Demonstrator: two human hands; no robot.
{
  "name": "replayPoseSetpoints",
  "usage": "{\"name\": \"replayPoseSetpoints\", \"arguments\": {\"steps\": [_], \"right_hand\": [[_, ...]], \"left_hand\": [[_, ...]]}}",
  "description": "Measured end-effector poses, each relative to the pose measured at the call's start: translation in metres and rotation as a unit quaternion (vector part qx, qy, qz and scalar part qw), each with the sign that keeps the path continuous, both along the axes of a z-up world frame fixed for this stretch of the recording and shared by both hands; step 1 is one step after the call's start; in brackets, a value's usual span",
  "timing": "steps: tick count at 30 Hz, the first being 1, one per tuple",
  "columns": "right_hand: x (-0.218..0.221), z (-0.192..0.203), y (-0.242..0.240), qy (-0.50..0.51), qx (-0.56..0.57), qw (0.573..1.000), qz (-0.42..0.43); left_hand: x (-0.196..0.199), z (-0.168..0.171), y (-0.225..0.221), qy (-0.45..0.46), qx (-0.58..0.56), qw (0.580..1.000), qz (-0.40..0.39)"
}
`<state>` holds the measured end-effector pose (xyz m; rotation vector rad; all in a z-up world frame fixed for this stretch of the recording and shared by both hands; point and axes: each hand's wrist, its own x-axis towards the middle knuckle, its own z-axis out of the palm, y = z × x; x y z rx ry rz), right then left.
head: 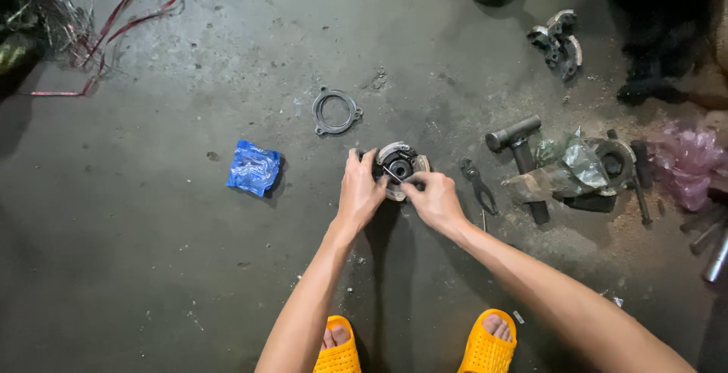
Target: Assembling a motorcycle centrifugal clutch by installing shoes and springs into the carrier
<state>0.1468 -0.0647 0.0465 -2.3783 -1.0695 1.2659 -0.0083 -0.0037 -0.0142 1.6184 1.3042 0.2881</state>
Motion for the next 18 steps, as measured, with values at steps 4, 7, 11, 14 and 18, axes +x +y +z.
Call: {"name": "replayPoseSetpoints", "arguments": {"steps": [4, 7, 11, 14, 18], "right_hand": [[0.002, 0.009, 0.01, -0.049, -0.037, 0.998, 0.028], [0.0, 0.013, 0.015, -0.073, -0.068, 0.993, 0.068], [0.001, 0.0, 0.021, -0.09, -0.066, 0.99, 0.084], [-0.005, -0.005, 0.009, -0.062, -0.011, 0.996, 0.063], [-0.011, -0.013, -0.017, -0.013, 0.172, 0.985, 0.024]], "left_hand": [[0.001, 0.001, 0.003, 0.0, -0.005, 1.0, 0.003], [0.0, 0.003, 0.0, -0.006, -0.008, 1.0, 0.012], [0.002, 0.004, 0.0, -0.007, -0.012, 1.0, 0.019], [-0.001, 0.008, 0.001, -0.014, -0.022, 1.0, 0.015], [-0.002, 0.013, -0.002, -0.013, -0.025, 1.0, 0.009]]}}
